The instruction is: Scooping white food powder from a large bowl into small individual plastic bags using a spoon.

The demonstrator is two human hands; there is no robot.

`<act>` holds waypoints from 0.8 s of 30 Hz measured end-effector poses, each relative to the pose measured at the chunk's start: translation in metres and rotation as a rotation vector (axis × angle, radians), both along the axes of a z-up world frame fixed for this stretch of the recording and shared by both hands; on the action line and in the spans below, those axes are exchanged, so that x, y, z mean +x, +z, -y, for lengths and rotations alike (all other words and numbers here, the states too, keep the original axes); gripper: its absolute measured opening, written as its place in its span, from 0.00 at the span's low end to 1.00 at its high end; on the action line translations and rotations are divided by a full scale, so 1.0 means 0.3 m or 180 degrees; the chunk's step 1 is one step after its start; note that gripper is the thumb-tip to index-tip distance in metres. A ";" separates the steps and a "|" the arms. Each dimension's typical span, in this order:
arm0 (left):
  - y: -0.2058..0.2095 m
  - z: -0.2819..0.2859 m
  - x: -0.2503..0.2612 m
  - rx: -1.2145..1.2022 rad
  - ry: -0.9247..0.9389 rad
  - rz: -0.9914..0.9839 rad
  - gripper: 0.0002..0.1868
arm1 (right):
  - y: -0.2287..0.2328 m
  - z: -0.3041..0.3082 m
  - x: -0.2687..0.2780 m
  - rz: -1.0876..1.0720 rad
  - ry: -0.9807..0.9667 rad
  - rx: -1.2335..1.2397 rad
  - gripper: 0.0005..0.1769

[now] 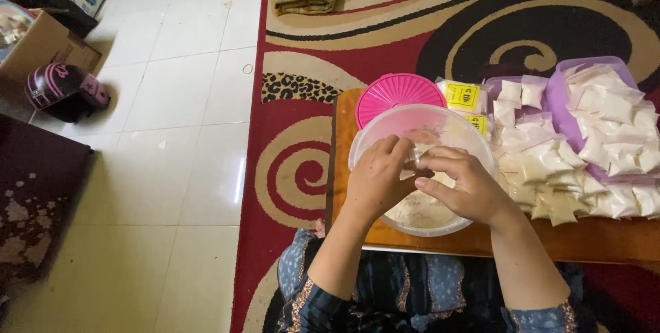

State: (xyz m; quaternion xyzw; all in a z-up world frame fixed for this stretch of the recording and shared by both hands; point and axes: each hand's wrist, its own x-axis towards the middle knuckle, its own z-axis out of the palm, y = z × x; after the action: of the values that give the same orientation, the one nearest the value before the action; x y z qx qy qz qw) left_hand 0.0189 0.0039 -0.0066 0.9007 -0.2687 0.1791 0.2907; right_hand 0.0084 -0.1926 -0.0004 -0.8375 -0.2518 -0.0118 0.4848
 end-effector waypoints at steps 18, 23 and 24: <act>0.046 0.002 -0.018 -0.0294 -0.0008 -0.0275 0.25 | -0.006 0.008 -0.009 0.0064 -0.0150 -0.0033 0.18; 0.011 0.000 -0.007 -0.0238 -0.0033 -0.0293 0.27 | 0.003 0.001 -0.019 0.0091 -0.0211 -0.0016 0.18; 0.008 0.000 -0.004 -0.0234 -0.0058 -0.0260 0.27 | 0.009 -0.002 -0.020 0.0149 -0.0224 -0.0022 0.20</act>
State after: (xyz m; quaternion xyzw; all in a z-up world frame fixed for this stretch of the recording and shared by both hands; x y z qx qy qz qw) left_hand 0.0178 0.0040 -0.0044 0.8935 -0.2579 0.1493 0.3360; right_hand 0.0023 -0.1920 0.0023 -0.8470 -0.2336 -0.0475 0.4751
